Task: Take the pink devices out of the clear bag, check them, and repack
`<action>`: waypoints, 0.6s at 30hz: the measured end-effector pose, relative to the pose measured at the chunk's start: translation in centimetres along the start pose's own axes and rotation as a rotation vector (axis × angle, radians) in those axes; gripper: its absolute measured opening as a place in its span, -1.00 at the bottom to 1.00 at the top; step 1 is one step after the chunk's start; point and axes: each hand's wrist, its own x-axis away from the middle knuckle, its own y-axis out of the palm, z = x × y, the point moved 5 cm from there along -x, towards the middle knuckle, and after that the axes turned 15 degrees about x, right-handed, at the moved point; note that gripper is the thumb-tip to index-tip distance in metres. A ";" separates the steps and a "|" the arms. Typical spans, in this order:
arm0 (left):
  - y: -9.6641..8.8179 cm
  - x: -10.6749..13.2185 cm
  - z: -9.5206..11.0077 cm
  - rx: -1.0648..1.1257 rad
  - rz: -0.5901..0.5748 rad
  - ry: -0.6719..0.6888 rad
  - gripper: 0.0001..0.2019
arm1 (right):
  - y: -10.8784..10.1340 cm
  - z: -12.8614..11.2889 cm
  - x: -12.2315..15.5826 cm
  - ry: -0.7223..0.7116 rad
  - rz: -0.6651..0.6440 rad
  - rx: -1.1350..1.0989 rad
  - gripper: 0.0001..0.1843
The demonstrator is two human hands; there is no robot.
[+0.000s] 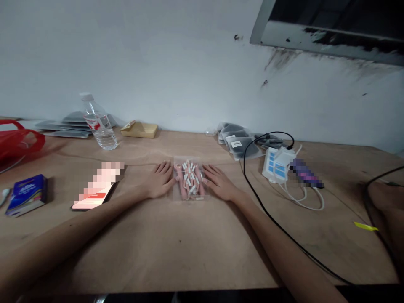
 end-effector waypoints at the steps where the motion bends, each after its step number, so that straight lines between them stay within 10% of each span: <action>1: 0.0 0.0 0.0 0.004 -0.001 -0.003 -0.21 | 0.0 0.0 0.0 -0.002 0.005 -0.003 -0.16; 18: -1.0 0.9 2.7 0.106 -0.149 0.254 -0.21 | 0.1 3.0 -0.2 0.261 0.180 -0.532 -0.23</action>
